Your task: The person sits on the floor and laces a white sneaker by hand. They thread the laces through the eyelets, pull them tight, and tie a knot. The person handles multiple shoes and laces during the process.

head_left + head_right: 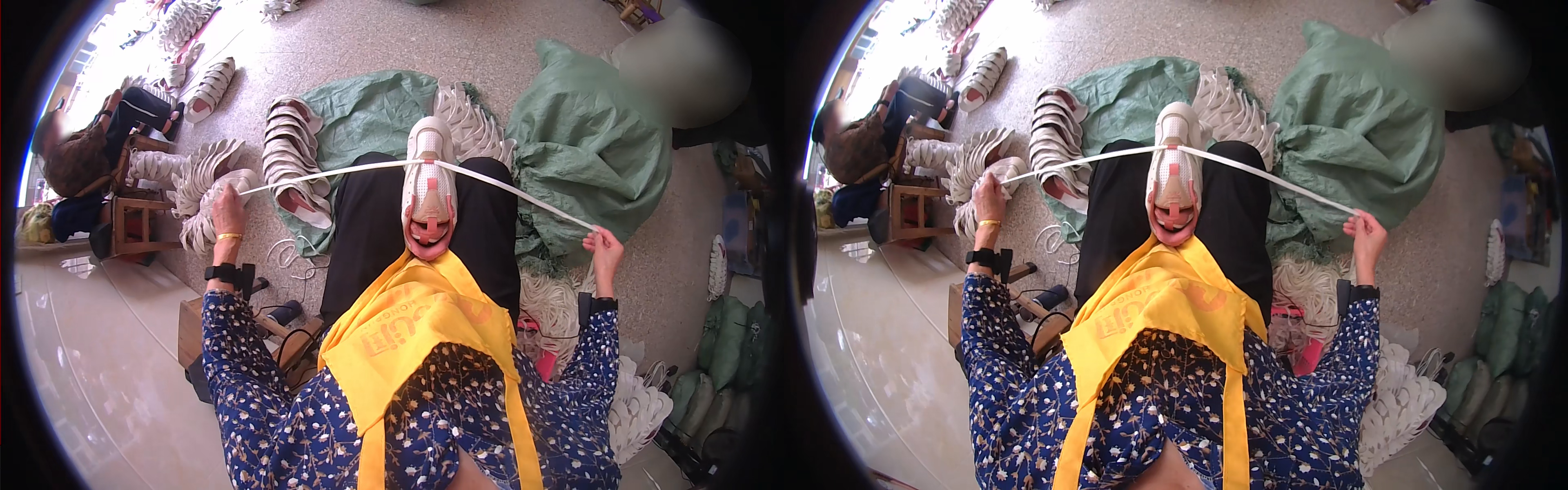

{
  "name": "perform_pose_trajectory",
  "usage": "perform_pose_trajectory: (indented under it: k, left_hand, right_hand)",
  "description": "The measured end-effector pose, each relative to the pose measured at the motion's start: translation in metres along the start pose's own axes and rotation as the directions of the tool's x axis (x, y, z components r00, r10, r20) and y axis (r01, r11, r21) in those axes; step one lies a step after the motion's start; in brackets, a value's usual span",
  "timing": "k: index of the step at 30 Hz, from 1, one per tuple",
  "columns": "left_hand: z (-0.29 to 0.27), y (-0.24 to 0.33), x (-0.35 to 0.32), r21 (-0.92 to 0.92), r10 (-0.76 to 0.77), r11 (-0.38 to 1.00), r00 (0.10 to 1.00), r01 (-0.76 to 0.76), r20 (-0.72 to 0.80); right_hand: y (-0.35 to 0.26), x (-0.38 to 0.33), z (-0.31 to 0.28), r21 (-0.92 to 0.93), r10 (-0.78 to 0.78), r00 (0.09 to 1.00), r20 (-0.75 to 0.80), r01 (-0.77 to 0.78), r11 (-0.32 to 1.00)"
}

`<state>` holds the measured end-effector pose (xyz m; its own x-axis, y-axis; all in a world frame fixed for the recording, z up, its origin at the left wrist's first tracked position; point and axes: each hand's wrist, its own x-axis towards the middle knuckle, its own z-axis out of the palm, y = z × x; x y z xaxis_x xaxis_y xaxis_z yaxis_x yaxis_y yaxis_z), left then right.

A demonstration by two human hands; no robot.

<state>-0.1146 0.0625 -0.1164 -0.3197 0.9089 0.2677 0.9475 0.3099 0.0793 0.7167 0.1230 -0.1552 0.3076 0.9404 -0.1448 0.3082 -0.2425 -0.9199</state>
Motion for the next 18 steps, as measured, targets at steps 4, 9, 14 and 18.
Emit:
perform_pose_trajectory:
  k: [4, 9, 14, 18]
  left_hand:
    - [-0.018, -0.056, 0.007, 0.04, -0.1, 0.994, 0.994, 0.102, -0.053]
    - [-0.06, -0.146, 0.008, 0.163, -0.217, 0.957, 0.965, 0.24, -0.148]
    - [-0.082, -0.181, -0.005, 0.167, -0.253, 0.944, 0.951, 0.283, -0.18]
    - [-0.089, -0.204, -0.027, 0.212, -0.333, 0.906, 0.925, 0.367, -0.182]
  right_hand:
    - [-0.056, -0.009, 0.021, -0.197, -0.172, 0.982, 0.072, 0.183, 0.963]
    - [-0.079, -0.008, 0.041, -0.391, -0.324, 0.926, 0.192, 0.375, 0.84]
    - [-0.039, 0.017, 0.01, -0.393, -0.234, 0.961, 0.15, 0.275, 0.878]
    - [-0.018, 0.031, -0.029, -0.438, -0.195, 0.976, 0.099, 0.219, 0.872]
